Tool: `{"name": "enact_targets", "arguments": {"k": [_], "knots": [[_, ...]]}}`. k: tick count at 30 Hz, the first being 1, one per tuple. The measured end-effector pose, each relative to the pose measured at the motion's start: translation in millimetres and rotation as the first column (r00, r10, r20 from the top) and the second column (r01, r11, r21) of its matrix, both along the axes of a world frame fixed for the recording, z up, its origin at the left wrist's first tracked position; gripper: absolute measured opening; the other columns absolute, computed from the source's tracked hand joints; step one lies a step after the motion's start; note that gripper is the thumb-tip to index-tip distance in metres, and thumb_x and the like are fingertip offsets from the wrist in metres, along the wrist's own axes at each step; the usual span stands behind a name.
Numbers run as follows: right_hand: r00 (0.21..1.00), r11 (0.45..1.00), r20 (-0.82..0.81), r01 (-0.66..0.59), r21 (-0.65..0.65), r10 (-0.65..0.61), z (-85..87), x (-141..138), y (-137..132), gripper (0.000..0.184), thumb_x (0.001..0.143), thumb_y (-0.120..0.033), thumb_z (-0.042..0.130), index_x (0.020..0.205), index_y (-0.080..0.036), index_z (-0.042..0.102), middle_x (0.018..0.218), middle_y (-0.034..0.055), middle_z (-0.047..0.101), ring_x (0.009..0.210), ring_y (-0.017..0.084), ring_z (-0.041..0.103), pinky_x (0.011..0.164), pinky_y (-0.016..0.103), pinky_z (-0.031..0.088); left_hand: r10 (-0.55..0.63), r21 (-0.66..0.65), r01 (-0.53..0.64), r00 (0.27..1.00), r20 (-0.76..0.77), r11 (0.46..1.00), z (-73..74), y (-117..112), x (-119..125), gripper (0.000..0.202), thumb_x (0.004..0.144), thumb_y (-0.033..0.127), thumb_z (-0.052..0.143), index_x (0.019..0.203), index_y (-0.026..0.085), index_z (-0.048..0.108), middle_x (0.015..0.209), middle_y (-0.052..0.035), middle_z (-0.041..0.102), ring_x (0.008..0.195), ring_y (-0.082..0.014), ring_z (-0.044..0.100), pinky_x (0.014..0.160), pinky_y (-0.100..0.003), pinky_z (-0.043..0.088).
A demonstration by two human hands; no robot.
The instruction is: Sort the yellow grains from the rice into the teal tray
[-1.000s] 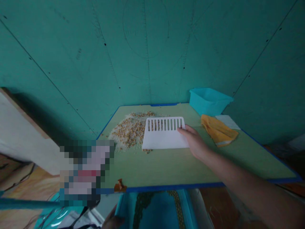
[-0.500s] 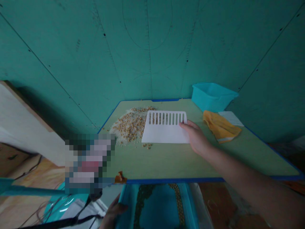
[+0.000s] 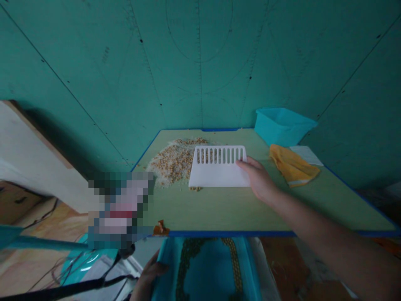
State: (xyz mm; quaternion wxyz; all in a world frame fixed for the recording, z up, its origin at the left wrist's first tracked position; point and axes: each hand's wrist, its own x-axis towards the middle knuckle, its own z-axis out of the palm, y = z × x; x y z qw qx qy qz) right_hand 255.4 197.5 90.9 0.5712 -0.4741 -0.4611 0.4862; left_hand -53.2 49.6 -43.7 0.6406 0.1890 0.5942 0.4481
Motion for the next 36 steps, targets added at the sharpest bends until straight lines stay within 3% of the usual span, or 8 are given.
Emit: {"name": "enact_targets", "arguments": {"k": [9, 14, 17, 22, 28, 32, 36], "knots": [[0.999, 1.0, -0.032, -0.012, -0.022, 0.012, 3.8, -1.4, -2.4, 0.011, 0.065, -0.031, 0.059, 0.071, -0.022, 0.058, 0.06, -0.0036, 0.054, 0.06, 0.014, 0.048, 0.059, 0.026, 0.033, 0.026, -0.001, -0.026, 0.999, 0.041, 1.0, -2.5, 0.8, 0.8, 0.026, 0.033, -0.004, 0.062, 0.048, 0.017, 0.066, 0.024, 0.0062, 0.046, 0.031, -0.0135, 0.043, 0.038, -0.027, 0.034], [0.999, 0.999, 0.004, -0.034, -0.024, 0.034, 4.4, -2.0, -4.7, 0.012, 0.066, -0.032, 0.058, 0.071, -0.021, 0.056, 0.063, -0.0027, 0.056, 0.063, 0.015, 0.05, 0.062, 0.028, 0.035, 0.075, 0.034, -0.075, 0.997, 0.007, 0.997, -1.1, -4.7, 4.5, 0.034, 0.037, -0.005, 0.061, 0.063, 0.015, 0.07, 0.029, 0.0062, 0.051, 0.032, -0.0121, 0.043, 0.038, -0.025, 0.032], [0.998, 0.998, 0.028, -0.053, -0.025, 0.054, 2.7, -1.6, -4.5, 0.015, 0.066, -0.034, 0.057, 0.072, -0.02, 0.056, 0.064, -0.0022, 0.057, 0.063, 0.015, 0.05, 0.063, 0.028, 0.036, 0.173, 0.09, -0.169, 0.984, -0.041, 0.982, 4.0, -9.4, 11.8, 0.027, 0.037, -0.005, 0.061, 0.054, 0.016, 0.068, 0.03, 0.0057, 0.054, 0.031, -0.0097, 0.041, 0.038, -0.024, 0.031], [0.997, 0.997, 0.015, -0.075, -0.028, 0.076, 2.5, -1.8, -4.8, 0.015, 0.067, -0.032, 0.057, 0.076, -0.02, 0.057, 0.062, -0.0035, 0.055, 0.066, 0.014, 0.049, 0.062, 0.026, 0.034, 0.252, 0.051, -0.25, 0.967, -0.025, 0.967, 19.7, -4.2, 20.7, 0.023, 0.032, -0.005, 0.058, 0.038, 0.017, 0.063, 0.024, 0.0066, 0.05, 0.029, -0.0076, 0.038, 0.037, -0.021, 0.028], [0.994, 0.994, 0.04, -0.1, -0.032, 0.101, 2.7, -2.0, -7.5, 0.011, 0.068, -0.03, 0.056, 0.074, -0.021, 0.056, 0.063, -0.0043, 0.053, 0.063, 0.013, 0.047, 0.06, 0.026, 0.033, 0.073, -0.062, -0.076, 0.996, -0.043, 0.995, 34.1, 14.3, 15.2, 0.027, 0.028, -0.005, 0.056, 0.031, 0.022, 0.058, 0.02, 0.005, 0.048, 0.028, -0.0116, 0.038, 0.036, -0.026, 0.031], [0.99, 0.992, 0.068, -0.118, -0.049, 0.121, 2.7, -2.3, -8.6, 0.011, 0.066, -0.024, 0.054, 0.076, -0.021, 0.055, 0.064, -0.0044, 0.054, 0.061, 0.013, 0.047, 0.057, 0.025, 0.032, 0.056, -0.066, -0.062, 0.995, -0.087, 0.996, 35.4, 16.6, 13.3, 0.03, 0.028, -0.005, 0.057, 0.029, 0.025, 0.056, 0.018, 0.0065, 0.048, 0.027, -0.0116, 0.037, 0.033, -0.025, 0.03], [0.978, 0.98, 0.085, -0.184, -0.079, 0.19, 3.7, -3.5, -10.1, 0.016, 0.064, -0.022, 0.052, 0.08, -0.021, 0.054, 0.065, -0.0037, 0.054, 0.059, 0.012, 0.047, 0.054, 0.025, 0.032, 0.108, -0.01, -0.109, 0.991, -0.081, 0.994, 30.1, 12.0, 7.1, 0.03, 0.032, -0.006, 0.056, 0.039, 0.023, 0.062, 0.023, 0.0075, 0.049, 0.027, -0.0104, 0.038, 0.031, -0.023, 0.03]]}}
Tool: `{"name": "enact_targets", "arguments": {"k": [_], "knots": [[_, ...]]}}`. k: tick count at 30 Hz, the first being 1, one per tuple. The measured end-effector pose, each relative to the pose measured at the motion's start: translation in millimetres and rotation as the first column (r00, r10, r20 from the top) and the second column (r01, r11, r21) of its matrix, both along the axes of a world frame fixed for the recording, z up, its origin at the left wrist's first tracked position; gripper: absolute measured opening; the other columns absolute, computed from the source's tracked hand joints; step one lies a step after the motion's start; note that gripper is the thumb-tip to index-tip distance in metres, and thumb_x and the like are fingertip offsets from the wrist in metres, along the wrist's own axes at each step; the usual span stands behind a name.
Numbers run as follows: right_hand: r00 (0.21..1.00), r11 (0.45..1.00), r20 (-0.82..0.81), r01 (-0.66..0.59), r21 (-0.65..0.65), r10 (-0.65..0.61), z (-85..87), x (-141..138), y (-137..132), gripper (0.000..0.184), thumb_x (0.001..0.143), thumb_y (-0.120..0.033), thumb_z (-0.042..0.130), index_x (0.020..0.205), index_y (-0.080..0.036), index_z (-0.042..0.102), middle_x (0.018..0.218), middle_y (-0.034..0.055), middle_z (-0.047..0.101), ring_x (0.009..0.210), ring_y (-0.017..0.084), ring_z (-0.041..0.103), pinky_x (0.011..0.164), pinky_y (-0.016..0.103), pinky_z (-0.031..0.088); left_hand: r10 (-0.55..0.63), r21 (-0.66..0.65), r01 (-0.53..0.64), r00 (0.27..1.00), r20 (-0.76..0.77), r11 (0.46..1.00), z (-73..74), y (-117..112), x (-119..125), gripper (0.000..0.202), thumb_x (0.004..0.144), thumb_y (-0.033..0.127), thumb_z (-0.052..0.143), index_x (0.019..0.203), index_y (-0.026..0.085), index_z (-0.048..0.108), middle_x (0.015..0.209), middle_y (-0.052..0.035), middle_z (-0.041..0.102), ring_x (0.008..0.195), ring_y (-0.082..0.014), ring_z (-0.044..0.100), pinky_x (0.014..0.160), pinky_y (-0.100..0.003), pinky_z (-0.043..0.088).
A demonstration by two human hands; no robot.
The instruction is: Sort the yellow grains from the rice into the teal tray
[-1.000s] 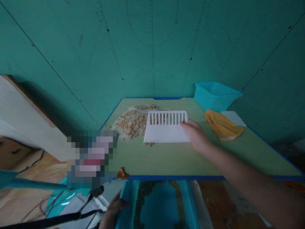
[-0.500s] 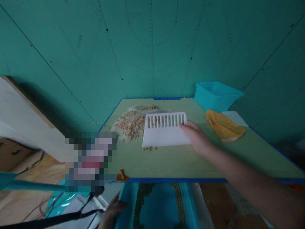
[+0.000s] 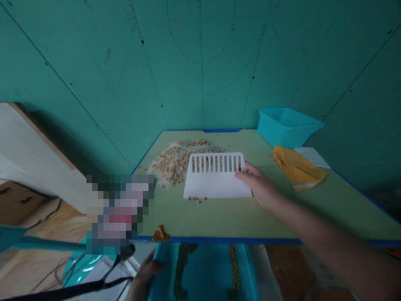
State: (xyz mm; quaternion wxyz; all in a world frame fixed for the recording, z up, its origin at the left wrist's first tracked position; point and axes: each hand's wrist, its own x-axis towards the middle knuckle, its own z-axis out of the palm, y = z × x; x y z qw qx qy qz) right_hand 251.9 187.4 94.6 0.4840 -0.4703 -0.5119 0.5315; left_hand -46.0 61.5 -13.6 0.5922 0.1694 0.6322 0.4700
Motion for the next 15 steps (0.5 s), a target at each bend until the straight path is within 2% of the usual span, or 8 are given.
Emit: {"name": "enact_targets", "arguments": {"k": [3, 6, 8, 10, 11, 13, 15], "knots": [[0.999, 0.999, 0.03, -0.042, -0.026, 0.043, 0.9, -0.8, -1.0, 0.017, 0.063, -0.024, 0.053, 0.08, -0.02, 0.053, 0.065, -0.0032, 0.055, 0.055, 0.012, 0.046, 0.051, 0.024, 0.031, 0.012, -0.032, -0.011, 1.0, 0.017, 0.999, 3.7, -0.3, -5.1, 0.031, 0.033, -0.007, 0.052, 0.041, 0.021, 0.062, 0.024, 0.0063, 0.049, 0.028, -0.0114, 0.04, 0.031, -0.022, 0.032], [0.994, 0.993, 0.038, -0.095, -0.073, 0.098, 2.7, -1.3, -2.5, 0.017, 0.063, -0.024, 0.054, 0.079, -0.02, 0.051, 0.065, -0.0024, 0.055, 0.054, 0.012, 0.047, 0.05, 0.024, 0.032, -0.01, -0.082, 0.011, 1.0, 0.013, 0.997, 18.5, 1.4, -0.5, 0.03, 0.031, -0.006, 0.053, 0.04, 0.022, 0.062, 0.022, 0.0055, 0.048, 0.028, -0.013, 0.04, 0.03, -0.023, 0.033], [0.988, 0.985, 0.029, -0.146, -0.094, 0.15, 4.3, -1.4, -4.2, 0.017, 0.063, -0.024, 0.054, 0.078, -0.02, 0.05, 0.066, -0.0021, 0.055, 0.057, 0.012, 0.05, 0.052, 0.025, 0.033, 0.093, -0.055, -0.094, 0.996, -0.009, 0.994, 31.7, 0.3, 9.0, 0.039, 0.031, -0.004, 0.053, 0.056, 0.023, 0.068, 0.025, 0.007, 0.051, 0.029, -0.0165, 0.044, 0.03, -0.026, 0.037], [0.98, 0.975, 0.026, -0.195, -0.109, 0.199, 5.7, -1.1, -6.6, 0.017, 0.063, -0.023, 0.055, 0.079, -0.02, 0.05, 0.068, -0.0018, 0.055, 0.059, 0.013, 0.051, 0.054, 0.025, 0.035, 0.096, -0.088, -0.098, 0.995, -0.025, 0.991, 44.4, -3.9, 20.5, 0.05, 0.029, -0.004, 0.054, 0.071, 0.02, 0.07, 0.024, 0.0067, 0.05, 0.029, -0.0201, 0.047, 0.031, -0.028, 0.038], [0.975, 0.969, 0.029, -0.216, -0.116, 0.221, 6.4, -0.9, -8.0, 0.017, 0.063, -0.022, 0.055, 0.079, -0.021, 0.05, 0.069, -0.0017, 0.056, 0.06, 0.013, 0.051, 0.055, 0.025, 0.035, 0.141, -0.089, -0.141, 0.99, -0.008, 0.986, 49.9, -7.0, 25.9, 0.052, 0.031, -0.001, 0.056, 0.076, 0.021, 0.069, 0.025, 0.007, 0.051, 0.033, -0.0229, 0.051, 0.032, -0.029, 0.04], [0.965, 0.959, 0.046, -0.251, -0.131, 0.258, 8.1, -0.5, -11.4, 0.017, 0.062, -0.022, 0.056, 0.079, -0.021, 0.051, 0.07, -0.0017, 0.056, 0.06, 0.012, 0.051, 0.055, 0.025, 0.035, 0.201, -0.065, -0.195, 0.975, 0.098, 0.979, 58.4, -14.0, 34.4, 0.053, 0.037, 0.007, 0.061, 0.088, 0.021, 0.067, 0.041, 0.0026, 0.064, 0.05, -0.0294, 0.062, 0.041, -0.033, 0.047], [0.951, 0.942, 0.054, -0.293, -0.161, 0.305, 10.5, -0.2, -15.3, 0.018, 0.06, -0.022, 0.057, 0.078, -0.02, 0.051, 0.07, -0.0017, 0.056, 0.061, 0.012, 0.051, 0.057, 0.025, 0.035, 0.22, -0.041, -0.216, 0.958, 0.183, 0.976, 63.4, -20.6, 38.7, 0.055, 0.041, 0.009, 0.062, 0.095, 0.02, 0.065, 0.054, -0.0009, 0.07, 0.064, -0.0328, 0.065, 0.048, -0.036, 0.051]]}}
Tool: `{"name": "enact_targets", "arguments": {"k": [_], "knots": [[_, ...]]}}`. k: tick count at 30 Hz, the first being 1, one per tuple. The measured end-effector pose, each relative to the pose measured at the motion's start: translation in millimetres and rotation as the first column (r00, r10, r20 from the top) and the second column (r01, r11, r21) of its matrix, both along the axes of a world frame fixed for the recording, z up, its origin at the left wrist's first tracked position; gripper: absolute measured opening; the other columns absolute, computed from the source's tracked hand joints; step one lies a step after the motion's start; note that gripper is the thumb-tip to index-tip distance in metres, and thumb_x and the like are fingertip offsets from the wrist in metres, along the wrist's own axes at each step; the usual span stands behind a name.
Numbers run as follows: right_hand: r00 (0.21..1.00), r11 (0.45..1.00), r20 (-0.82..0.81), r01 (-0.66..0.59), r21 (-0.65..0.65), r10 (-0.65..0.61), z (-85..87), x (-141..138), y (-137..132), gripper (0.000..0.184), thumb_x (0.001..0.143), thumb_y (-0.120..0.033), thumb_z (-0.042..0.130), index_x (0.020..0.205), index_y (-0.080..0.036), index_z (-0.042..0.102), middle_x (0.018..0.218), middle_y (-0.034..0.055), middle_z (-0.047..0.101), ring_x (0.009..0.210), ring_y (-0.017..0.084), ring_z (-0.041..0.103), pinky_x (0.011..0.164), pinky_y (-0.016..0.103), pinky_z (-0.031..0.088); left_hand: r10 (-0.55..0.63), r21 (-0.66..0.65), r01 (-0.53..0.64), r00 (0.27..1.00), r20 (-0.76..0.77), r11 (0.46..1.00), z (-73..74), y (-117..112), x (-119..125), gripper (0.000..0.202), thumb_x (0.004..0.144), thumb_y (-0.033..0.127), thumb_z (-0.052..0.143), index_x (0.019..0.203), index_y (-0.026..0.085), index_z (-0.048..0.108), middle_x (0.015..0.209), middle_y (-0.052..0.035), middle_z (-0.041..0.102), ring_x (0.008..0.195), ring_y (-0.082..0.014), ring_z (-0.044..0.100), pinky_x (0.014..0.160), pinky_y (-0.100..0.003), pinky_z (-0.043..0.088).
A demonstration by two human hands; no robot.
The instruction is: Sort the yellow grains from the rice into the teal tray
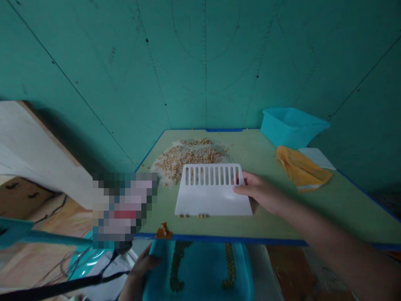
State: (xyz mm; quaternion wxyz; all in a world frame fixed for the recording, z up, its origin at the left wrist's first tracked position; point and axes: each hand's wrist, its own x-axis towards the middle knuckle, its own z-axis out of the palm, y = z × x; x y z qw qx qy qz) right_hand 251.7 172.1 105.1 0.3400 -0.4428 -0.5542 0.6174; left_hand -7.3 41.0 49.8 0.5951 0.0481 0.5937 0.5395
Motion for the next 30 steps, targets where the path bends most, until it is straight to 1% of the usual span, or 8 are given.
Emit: {"name": "enact_targets", "arguments": {"k": [4, 8, 15, 18, 20, 24, 28, 30], "knots": [[0.996, 0.994, 0.016, -0.092, -0.052, 0.093, 5.5, 1.3, -7.9, 0.021, 0.057, -0.021, 0.059, 0.076, -0.019, 0.051, 0.071, -0.0018, 0.055, 0.063, 0.012, 0.05, 0.059, 0.024, 0.034, -0.043, 0.047, 0.039, 0.996, 0.082, 0.998, 2.3, -8.5, 0.9, 0.061, 0.048, 0.01, 0.063, 0.107, 0.022, 0.058, 0.068, -0.0019, 0.073, 0.074, -0.0326, 0.065, 0.052, -0.036, 0.052], [0.99, 0.99, 0.05, -0.127, -0.054, 0.13, 9.3, 4.7, -12.3, 0.023, 0.055, -0.021, 0.06, 0.077, -0.018, 0.052, 0.073, -0.0016, 0.057, 0.066, 0.013, 0.05, 0.062, 0.025, 0.035, -0.027, 0.046, 0.027, 1.0, 0.006, 0.999, 3.9, -11.1, 5.7, 0.057, 0.056, 0.011, 0.06, 0.111, 0.023, 0.055, 0.064, 0.0001, 0.072, 0.064, -0.0288, 0.066, 0.05, -0.034, 0.052], [0.98, 0.981, 0.065, -0.188, -0.052, 0.191, 7.7, 11.1, -13.3, 0.019, 0.053, -0.017, 0.057, 0.072, -0.018, 0.058, 0.07, -0.0016, 0.06, 0.063, 0.014, 0.052, 0.06, 0.026, 0.036, -0.06, 0.01, 0.06, 0.998, 0.002, 0.998, 3.3, -6.1, 8.8, 0.06, 0.051, 0.011, 0.059, 0.11, 0.021, 0.055, 0.061, -0.0018, 0.073, 0.061, -0.0304, 0.066, 0.047, -0.035, 0.052], [0.997, 0.997, 0.01, -0.082, -0.01, 0.082, 5.6, 12.3, -10.0, 0.016, 0.053, -0.019, 0.058, 0.069, -0.019, 0.056, 0.066, -0.0021, 0.059, 0.059, 0.013, 0.05, 0.058, 0.026, 0.036, -0.067, 0.012, 0.067, 0.998, 0.015, 0.998, 3.6, -4.9, 7.5, 0.063, 0.05, 0.009, 0.059, 0.111, 0.022, 0.055, 0.06, -0.0013, 0.073, 0.057, -0.0297, 0.066, 0.047, -0.035, 0.052], [0.995, 0.996, -0.064, 0.074, 0.041, -0.072, 5.2, 13.0, -5.6, 0.015, 0.054, -0.021, 0.058, 0.068, -0.019, 0.053, 0.065, -0.0018, 0.057, 0.06, 0.014, 0.05, 0.058, 0.027, 0.037, -0.069, -0.01, 0.069, 0.997, 0.018, 0.998, 5.6, -5.5, 8.2, 0.062, 0.049, 0.009, 0.058, 0.111, 0.021, 0.056, 0.06, -0.0022, 0.073, 0.053, -0.0294, 0.066, 0.046, -0.036, 0.052], [0.936, 0.925, -0.159, 0.34, 0.17, -0.315, 4.1, 16.2, 2.5, 0.013, 0.059, -0.022, 0.056, 0.068, -0.022, 0.048, 0.062, -0.0027, 0.052, 0.059, 0.014, 0.049, 0.056, 0.027, 0.037, -0.059, -0.058, 0.061, 0.998, 0.025, 0.996, 5.5, -8.8, 7.9, 0.06, 0.051, 0.012, 0.059, 0.111, 0.02, 0.055, 0.057, -0.0012, 0.071, 0.048, -0.0282, 0.064, 0.042, -0.036, 0.051], [0.956, 0.921, -0.107, 0.292, 0.257, -0.273, 2.4, 15.6, -0.9, 0.012, 0.062, -0.022, 0.057, 0.07, -0.023, 0.048, 0.062, -0.0037, 0.05, 0.058, 0.013, 0.046, 0.056, 0.026, 0.035, -0.046, -0.018, 0.047, 0.998, 0.04, 0.999, -9.4, -7.8, -0.5, 0.058, 0.044, 0.011, 0.063, 0.101, 0.019, 0.061, 0.044, 0.0025, 0.067, 0.043, -0.0268, 0.062, 0.04, -0.033, 0.048], [0.977, 0.939, -0.063, 0.212, 0.27, -0.202, 3.0, 12.1, -5.3, 0.012, 0.063, -0.022, 0.057, 0.072, -0.022, 0.049, 0.064, -0.0033, 0.051, 0.059, 0.013, 0.047, 0.057, 0.026, 0.035, -0.029, 0.027, 0.028, 0.999, 0.031, 0.999, -18.6, -3.4, -6.2, 0.043, 0.039, 0.008, 0.064, 0.08, 0.02, 0.068, 0.036, 0.0042, 0.062, 0.04, -0.0242, 0.06, 0.039, -0.03, 0.046]]}}
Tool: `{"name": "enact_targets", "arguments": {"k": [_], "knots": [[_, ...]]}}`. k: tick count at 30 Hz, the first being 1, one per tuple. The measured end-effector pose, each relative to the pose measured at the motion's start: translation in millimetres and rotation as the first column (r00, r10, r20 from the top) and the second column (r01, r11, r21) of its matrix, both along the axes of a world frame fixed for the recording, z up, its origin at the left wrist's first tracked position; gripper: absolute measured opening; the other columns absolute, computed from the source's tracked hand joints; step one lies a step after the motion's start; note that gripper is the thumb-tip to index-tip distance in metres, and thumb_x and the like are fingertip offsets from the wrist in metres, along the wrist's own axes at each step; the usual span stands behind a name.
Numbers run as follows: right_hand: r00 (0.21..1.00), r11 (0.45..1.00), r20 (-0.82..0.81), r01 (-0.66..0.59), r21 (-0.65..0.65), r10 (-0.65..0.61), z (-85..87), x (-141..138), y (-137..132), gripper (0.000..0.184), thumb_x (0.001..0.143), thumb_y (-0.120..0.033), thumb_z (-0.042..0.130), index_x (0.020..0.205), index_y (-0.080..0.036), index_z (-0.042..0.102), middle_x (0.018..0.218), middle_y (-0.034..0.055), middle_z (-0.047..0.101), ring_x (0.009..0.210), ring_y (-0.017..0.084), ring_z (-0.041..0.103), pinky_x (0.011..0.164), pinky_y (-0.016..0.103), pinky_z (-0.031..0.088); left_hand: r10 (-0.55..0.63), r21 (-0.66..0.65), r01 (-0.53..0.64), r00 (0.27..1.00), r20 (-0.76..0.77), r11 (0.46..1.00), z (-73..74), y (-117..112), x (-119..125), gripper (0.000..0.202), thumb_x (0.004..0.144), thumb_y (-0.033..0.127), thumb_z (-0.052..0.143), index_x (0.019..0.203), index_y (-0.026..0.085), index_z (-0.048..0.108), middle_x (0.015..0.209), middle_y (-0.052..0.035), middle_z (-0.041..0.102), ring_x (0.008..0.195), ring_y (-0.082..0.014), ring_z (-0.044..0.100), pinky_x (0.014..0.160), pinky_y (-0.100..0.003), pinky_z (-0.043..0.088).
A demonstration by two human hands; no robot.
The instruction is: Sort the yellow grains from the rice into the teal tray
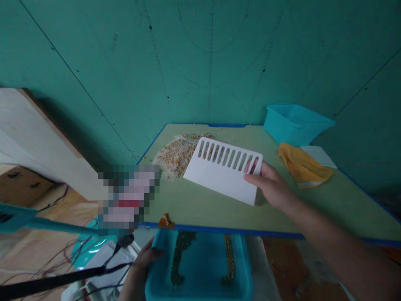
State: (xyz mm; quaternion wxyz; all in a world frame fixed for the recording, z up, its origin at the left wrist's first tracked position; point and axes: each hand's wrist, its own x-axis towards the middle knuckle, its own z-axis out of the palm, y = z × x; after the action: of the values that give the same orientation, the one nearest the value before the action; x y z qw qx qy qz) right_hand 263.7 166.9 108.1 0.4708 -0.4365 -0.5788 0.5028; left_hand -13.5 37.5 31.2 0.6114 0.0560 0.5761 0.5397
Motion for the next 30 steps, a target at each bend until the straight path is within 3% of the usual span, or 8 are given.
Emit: {"name": "enact_targets", "arguments": {"k": [3, 6, 8, 14, 18, 20, 25, 30], "knots": [[0.992, 0.995, 0.075, -0.098, -0.022, 0.1, 0.5, -5.5, -4.1, 0.011, 0.065, -0.025, 0.056, 0.073, -0.022, 0.049, 0.065, -0.0029, 0.051, 0.059, 0.013, 0.046, 0.056, 0.026, 0.035, -0.028, 0.01, 0.029, 0.995, -0.092, 1.0, -10.9, 9.8, -7.8, 0.024, 0.029, 0.002, 0.061, 0.041, 0.022, 0.06, 0.025, 0.0057, 0.053, 0.032, -0.0182, 0.05, 0.034, -0.026, 0.04], [0.98, 0.989, 0.13, -0.142, -0.046, 0.147, -0.8, -7.6, -3.0, 0.011, 0.067, -0.027, 0.054, 0.075, -0.021, 0.049, 0.067, -0.0022, 0.052, 0.06, 0.013, 0.046, 0.056, 0.026, 0.035, -0.065, -0.002, 0.066, 0.978, -0.196, 0.998, -21.6, 17.0, -13.9, 0.027, 0.027, -0.004, 0.056, 0.031, 0.022, 0.053, 0.019, 0.0074, 0.046, 0.025, -0.0096, 0.036, 0.029, -0.022, 0.029], [0.982, 0.993, 0.149, -0.111, -0.03, 0.115, -1.5, -7.2, -0.3, 0.01, 0.068, -0.026, 0.053, 0.076, -0.021, 0.049, 0.066, -0.0024, 0.052, 0.06, 0.013, 0.046, 0.056, 0.026, 0.035, -0.059, 0.029, 0.067, 0.974, -0.22, 0.997, -31.0, 18.2, -17.7, 0.027, 0.029, -0.007, 0.056, 0.035, 0.02, 0.056, 0.02, 0.0082, 0.045, 0.026, -0.0064, 0.031, 0.029, -0.02, 0.025], [0.99, 0.995, 0.102, 0.09, 0.04, -0.093, 0.5, 0.3, 11.0, 0.014, 0.067, -0.025, 0.054, 0.079, -0.022, 0.049, 0.075, -0.0009, 0.058, 0.07, 0.016, 0.052, 0.064, 0.029, 0.038, -0.052, 0.047, 0.063, 0.978, -0.204, 0.997, -55.1, 13.7, -30.0, 0.028, 0.036, -0.009, 0.056, 0.043, 0.017, 0.063, 0.024, 0.0062, 0.047, 0.029, -0.007, 0.036, 0.034, -0.02, 0.028], [0.982, 0.977, -0.027, 0.191, 0.092, -0.189, -2.3, 6.4, 21.9, 0.021, 0.069, -0.026, 0.054, 0.088, -0.023, 0.047, 0.084, 0.0006, 0.059, 0.079, 0.018, 0.054, 0.072, 0.033, 0.039, -0.082, 0.056, 0.091, 0.985, -0.154, 0.994, -59.4, 11.3, -35.9, 0.049, 0.039, -0.009, 0.055, 0.078, 0.015, 0.07, 0.027, 0.0073, 0.048, 0.03, -0.0113, 0.041, 0.035, -0.023, 0.032], [0.973, 0.972, -0.109, 0.213, 0.098, -0.202, -6.2, 7.6, 27.5, 0.024, 0.069, -0.025, 0.054, 0.091, -0.023, 0.046, 0.089, 0.0008, 0.059, 0.083, 0.018, 0.055, 0.075, 0.034, 0.039, -0.098, 0.064, 0.106, 0.987, -0.126, 0.992, -61.8, 10.5, -36.8, 0.058, 0.04, -0.007, 0.056, 0.092, 0.016, 0.067, 0.027, 0.0082, 0.048, 0.03, -0.0125, 0.042, 0.034, -0.023, 0.033], [0.971, 0.974, -0.143, 0.207, 0.095, -0.192, -15.1, 4.7, 33.5, 0.029, 0.068, -0.026, 0.055, 0.096, -0.024, 0.045, 0.092, 0.0012, 0.058, 0.084, 0.019, 0.054, 0.074, 0.035, 0.041, -0.034, 0.096, 0.046, 0.992, -0.121, 0.994, -67.0, 11.8, -38.4, 0.06, 0.037, -0.008, 0.062, 0.093, 0.015, 0.067, 0.027, 0.0077, 0.051, 0.028, -0.0118, 0.041, 0.034, -0.024, 0.034], [0.986, 0.98, -0.092, 0.148, 0.133, -0.136, -14.0, -3.6, 27.6, 0.026, 0.071, -0.03, 0.053, 0.096, -0.024, 0.045, 0.094, 0.0013, 0.058, 0.087, 0.019, 0.054, 0.078, 0.035, 0.04, -0.171, -0.006, 0.171, 0.983, -0.065, 0.985, -58.8, 14.5, -46.5, 0.074, 0.029, -0.012, 0.065, 0.1, 0.008, 0.064, 0.03, 0.0015, 0.056, 0.033, -0.018, 0.048, 0.039, -0.028, 0.039]]}}
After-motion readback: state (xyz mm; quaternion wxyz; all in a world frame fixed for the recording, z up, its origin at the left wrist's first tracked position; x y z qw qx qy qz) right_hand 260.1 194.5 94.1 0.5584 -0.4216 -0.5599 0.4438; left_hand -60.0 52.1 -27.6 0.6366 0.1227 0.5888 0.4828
